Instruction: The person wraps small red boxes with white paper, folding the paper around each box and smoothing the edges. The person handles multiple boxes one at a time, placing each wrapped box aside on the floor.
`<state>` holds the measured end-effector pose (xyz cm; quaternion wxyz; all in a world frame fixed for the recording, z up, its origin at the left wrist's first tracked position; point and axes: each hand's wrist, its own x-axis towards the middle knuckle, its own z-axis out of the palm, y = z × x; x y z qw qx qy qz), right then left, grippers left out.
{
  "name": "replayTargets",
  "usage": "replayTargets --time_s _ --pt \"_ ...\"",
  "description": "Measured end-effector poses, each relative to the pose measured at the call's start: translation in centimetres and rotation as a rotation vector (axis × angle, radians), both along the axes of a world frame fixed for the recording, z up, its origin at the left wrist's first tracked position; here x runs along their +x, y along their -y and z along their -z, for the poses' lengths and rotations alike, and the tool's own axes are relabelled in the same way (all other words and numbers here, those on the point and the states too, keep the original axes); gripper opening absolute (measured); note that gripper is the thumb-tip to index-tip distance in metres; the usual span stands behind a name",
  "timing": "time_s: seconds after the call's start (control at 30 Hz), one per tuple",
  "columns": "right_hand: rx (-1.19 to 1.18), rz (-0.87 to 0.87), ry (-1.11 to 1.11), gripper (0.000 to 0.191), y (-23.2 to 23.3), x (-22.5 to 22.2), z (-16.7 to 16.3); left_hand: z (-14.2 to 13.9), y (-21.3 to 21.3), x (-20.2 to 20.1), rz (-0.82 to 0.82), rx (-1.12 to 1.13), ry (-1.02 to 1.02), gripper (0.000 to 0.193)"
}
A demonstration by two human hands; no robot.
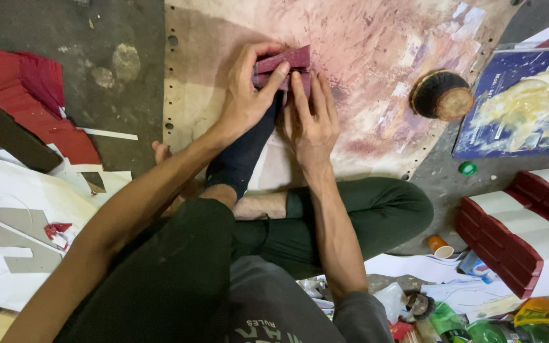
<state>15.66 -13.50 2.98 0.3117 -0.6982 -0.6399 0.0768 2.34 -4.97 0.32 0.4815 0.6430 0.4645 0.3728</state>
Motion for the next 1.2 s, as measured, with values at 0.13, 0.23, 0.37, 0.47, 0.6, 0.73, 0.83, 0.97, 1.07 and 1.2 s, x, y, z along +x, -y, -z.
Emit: replayTargets --time_s 0.13,0.23,0.37,0.47,0.6,0.73,0.83,0.97,1.07,1.2 --pt "0.032 0.046 -0.016 0.046 -0.3 -0.6 0.1 0.1 0.0 0.3 -0.044 -0.018 -0.021 0.023" --pt "0.025 0.054 -0.040 0.047 -0.1 -1.3 -0.3 0.4 -0.2 0.6 -0.053 0.027 -0.078 0.018" --pt "-0.089 0.097 -0.214 0.050 0.2 -1.4 -1.0 0.9 -0.9 0.6 -0.051 0.035 -0.096 0.017" --pt "-0.001 0.036 -0.386 0.067 -0.5 -0.2 -1.2 0.9 -1.1 0.4 -0.014 0.094 -0.080 0.018" --pt "-0.255 0.322 -0.708 0.049 -3.4 2.2 -0.1 0.2 -0.9 0.4 -0.004 0.191 -0.101 0.015" --pt "-0.042 0.136 -0.462 0.025 -5.0 3.1 0.4 -0.6 -1.1 0.6 -0.040 0.188 -0.136 0.014" --pt "0.029 0.144 -0.428 0.016 -4.8 2.7 0.2 -0.8 -1.1 0.7 -0.023 0.263 -0.181 0.014" --pt "0.009 0.169 -0.366 0.010 -4.0 2.8 0.6 -0.5 -0.8 0.6 -0.018 0.261 -0.146 0.014" --pt "0.068 0.053 -0.270 0.012 -3.8 4.2 1.6 -0.3 -1.0 0.3 0.006 0.195 -0.153 0.015" --pt "-0.105 -0.068 -0.298 0.009 -3.7 6.9 2.3 -0.2 -2.4 -0.2 0.086 0.129 -0.200 0.016"
